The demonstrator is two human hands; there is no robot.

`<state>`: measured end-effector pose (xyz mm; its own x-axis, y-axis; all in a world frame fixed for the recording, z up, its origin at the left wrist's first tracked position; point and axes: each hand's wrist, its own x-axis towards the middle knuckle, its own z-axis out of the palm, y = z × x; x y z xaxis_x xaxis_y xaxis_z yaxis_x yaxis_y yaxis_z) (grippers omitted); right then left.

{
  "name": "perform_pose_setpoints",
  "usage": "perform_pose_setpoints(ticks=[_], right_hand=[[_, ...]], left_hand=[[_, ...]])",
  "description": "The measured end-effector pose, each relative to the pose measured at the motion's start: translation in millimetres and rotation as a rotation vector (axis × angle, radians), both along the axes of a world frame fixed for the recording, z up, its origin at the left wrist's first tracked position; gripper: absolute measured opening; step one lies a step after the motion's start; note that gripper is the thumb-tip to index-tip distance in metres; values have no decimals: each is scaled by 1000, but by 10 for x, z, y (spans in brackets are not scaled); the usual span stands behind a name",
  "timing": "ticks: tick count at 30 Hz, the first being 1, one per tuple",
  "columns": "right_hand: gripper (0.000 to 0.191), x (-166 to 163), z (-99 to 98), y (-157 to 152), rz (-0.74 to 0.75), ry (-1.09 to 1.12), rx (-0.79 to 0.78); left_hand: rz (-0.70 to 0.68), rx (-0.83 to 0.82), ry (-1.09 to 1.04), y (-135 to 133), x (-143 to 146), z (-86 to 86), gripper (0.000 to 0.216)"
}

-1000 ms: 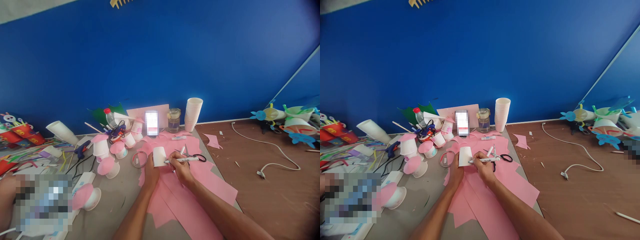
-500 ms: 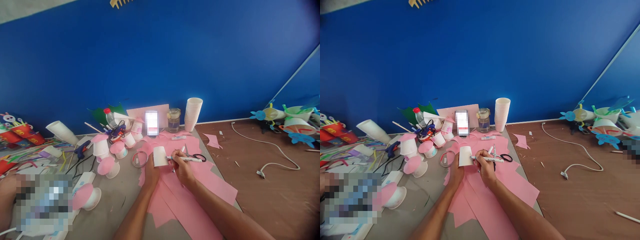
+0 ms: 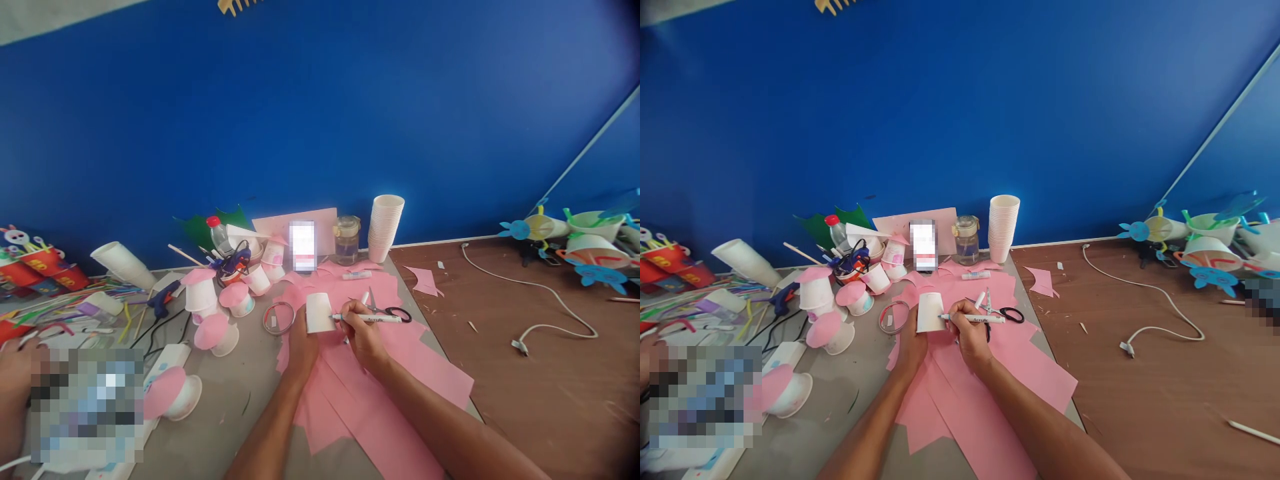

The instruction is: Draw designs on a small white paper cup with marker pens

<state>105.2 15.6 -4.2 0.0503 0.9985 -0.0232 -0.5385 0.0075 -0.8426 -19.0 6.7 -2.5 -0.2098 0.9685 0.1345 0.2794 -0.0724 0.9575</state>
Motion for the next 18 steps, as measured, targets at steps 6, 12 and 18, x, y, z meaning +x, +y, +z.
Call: perform_pose_setpoints(ticks=[6, 12, 18], right_hand=[[11, -2, 46, -14, 3, -24, -14], [11, -1, 47, -21, 18, -39, -35], [12, -10, 7, -14, 15, -48, -24]], left_hand=[[4, -17, 3, -5, -1, 18, 33], [-17, -20, 12, -4, -2, 12, 32], [-15, -35, 29, 0, -5, -3, 34]])
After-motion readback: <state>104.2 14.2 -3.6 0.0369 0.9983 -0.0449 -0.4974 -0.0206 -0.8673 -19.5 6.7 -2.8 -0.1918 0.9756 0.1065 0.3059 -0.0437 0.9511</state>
